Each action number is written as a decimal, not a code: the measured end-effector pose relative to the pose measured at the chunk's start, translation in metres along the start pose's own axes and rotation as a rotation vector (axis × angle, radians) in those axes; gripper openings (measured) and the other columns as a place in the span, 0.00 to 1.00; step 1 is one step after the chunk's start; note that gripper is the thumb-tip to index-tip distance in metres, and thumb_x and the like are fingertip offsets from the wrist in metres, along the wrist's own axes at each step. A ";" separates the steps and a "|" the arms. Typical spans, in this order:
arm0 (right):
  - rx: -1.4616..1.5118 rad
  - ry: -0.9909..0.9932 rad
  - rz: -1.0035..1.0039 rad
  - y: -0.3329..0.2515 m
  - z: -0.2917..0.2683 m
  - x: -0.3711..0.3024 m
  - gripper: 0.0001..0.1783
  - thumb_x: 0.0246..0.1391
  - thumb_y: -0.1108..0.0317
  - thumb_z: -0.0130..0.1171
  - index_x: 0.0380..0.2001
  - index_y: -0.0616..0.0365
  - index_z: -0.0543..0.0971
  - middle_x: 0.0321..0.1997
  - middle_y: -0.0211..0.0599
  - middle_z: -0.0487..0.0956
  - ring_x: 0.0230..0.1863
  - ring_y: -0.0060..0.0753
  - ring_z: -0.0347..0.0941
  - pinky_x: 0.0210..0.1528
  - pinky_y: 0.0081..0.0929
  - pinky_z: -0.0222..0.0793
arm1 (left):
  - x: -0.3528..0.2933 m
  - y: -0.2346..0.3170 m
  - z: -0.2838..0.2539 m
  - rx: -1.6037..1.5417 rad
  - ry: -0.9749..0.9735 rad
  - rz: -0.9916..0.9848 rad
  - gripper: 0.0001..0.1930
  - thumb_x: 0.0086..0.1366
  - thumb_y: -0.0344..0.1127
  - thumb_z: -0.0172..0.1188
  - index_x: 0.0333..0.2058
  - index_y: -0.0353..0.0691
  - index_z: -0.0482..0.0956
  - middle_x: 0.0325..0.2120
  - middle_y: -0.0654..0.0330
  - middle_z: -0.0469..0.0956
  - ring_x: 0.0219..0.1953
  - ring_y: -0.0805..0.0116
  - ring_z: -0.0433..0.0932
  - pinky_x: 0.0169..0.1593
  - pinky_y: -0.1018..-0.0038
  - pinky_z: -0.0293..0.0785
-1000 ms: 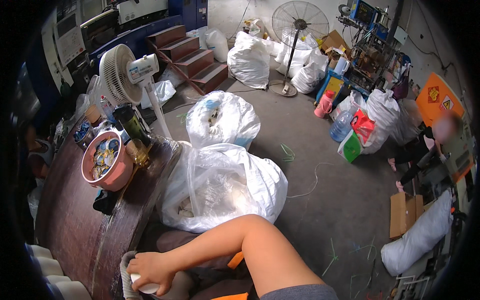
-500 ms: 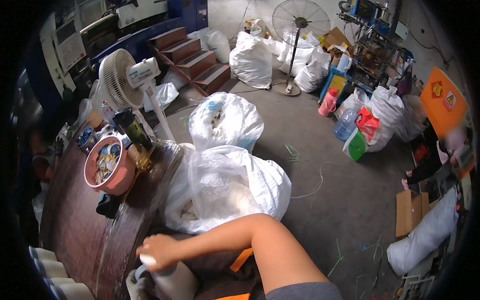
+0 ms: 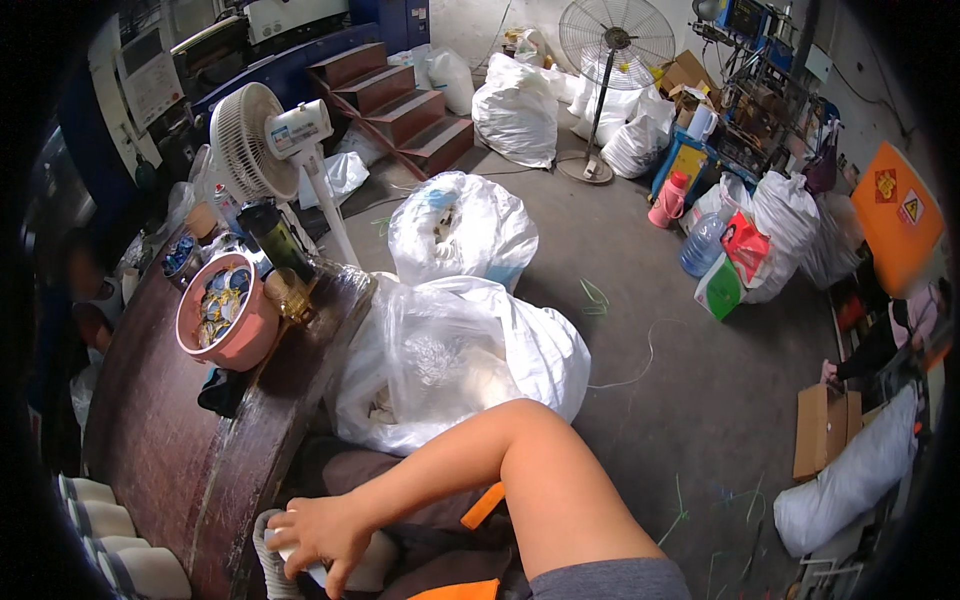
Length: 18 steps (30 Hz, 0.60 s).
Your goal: The person repeatedly picks up white plastic kettles, places a lid on each, and secures it with a blue rubber band. They handle the kettles one at a time, placing finished units on the table. A coworker is visible across the table performing a similar task.
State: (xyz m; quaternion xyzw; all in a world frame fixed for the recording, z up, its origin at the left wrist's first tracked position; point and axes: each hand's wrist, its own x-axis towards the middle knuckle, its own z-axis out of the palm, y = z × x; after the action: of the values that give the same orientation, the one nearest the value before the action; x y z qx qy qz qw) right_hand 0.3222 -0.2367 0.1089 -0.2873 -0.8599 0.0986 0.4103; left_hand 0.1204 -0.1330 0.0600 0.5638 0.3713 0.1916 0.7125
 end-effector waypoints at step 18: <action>0.283 -0.347 0.632 0.067 -0.003 0.035 0.43 0.44 0.35 0.63 0.58 0.52 0.73 0.63 0.43 0.69 0.64 0.47 0.64 0.65 0.40 0.57 | -0.075 0.039 0.048 -0.315 -0.052 -0.323 0.19 0.58 0.41 0.66 0.44 0.34 0.80 0.26 0.60 0.79 0.22 0.77 0.72 0.27 0.81 0.69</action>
State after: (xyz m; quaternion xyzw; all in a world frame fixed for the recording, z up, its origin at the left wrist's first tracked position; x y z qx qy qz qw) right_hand 0.3352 -0.1624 0.1062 -0.4577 -0.7634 0.3851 0.2438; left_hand 0.1129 -0.2048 0.1247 0.3837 0.4038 0.1159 0.8224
